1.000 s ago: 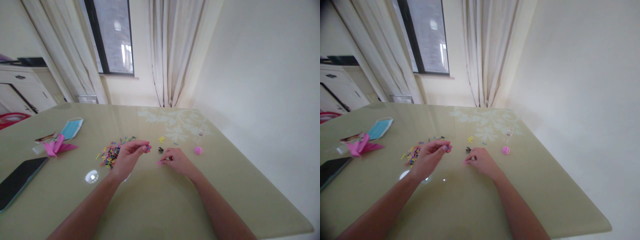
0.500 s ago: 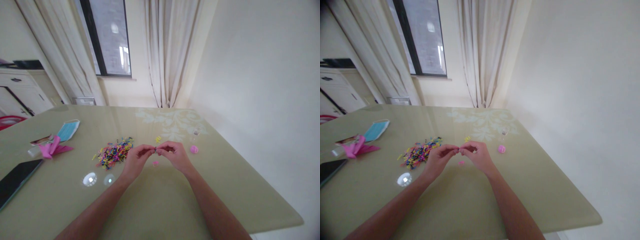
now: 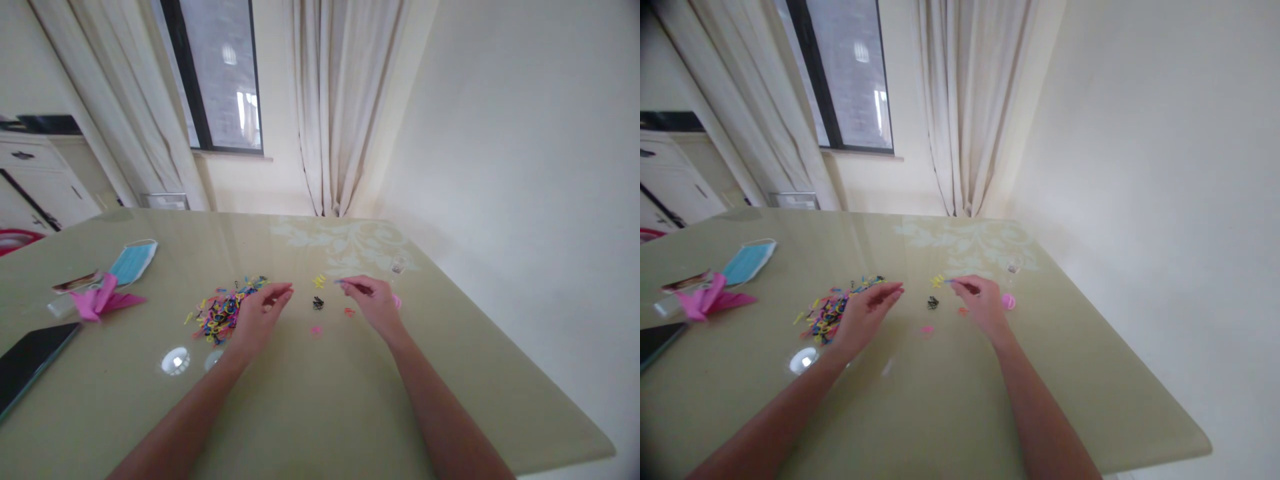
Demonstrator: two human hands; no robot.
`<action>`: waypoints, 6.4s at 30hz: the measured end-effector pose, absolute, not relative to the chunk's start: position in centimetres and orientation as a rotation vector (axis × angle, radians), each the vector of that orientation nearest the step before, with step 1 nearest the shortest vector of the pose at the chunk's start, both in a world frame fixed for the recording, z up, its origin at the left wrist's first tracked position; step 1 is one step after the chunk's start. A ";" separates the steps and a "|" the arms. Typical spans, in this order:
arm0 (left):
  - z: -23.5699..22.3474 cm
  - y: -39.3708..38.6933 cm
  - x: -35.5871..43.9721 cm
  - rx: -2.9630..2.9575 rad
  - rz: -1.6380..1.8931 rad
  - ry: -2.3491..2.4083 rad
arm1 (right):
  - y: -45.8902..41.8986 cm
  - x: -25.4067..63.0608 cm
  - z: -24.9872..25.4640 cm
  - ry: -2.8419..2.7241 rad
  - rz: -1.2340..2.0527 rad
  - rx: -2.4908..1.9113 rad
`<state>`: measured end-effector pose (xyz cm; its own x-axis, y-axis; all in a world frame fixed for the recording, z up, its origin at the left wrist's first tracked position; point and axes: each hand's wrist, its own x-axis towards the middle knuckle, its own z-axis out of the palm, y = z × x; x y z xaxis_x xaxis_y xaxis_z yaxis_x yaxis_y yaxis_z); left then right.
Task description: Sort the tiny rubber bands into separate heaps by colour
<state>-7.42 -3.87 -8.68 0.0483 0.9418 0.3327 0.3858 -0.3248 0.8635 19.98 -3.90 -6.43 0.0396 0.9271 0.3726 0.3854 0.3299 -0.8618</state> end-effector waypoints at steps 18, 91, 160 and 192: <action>-8.8 -1.7 -11.9 2.305 0.520 1.999 | -2.2 21.7 -8.7 -1.829 0.033 -1.951; -6.5 -2.4 -10.7 1.526 1.200 1.362 | -7.7 14.5 -4.1 -1.281 1.038 -0.737; -7.4 0.4 -10.6 2.154 0.876 1.764 | -4.1 15.2 -8.1 -1.557 0.404 -1.342; -6.5 -4.8 -6.8 1.563 1.112 0.954 | -6.9 13.2 -6.4 -1.700 0.723 -1.060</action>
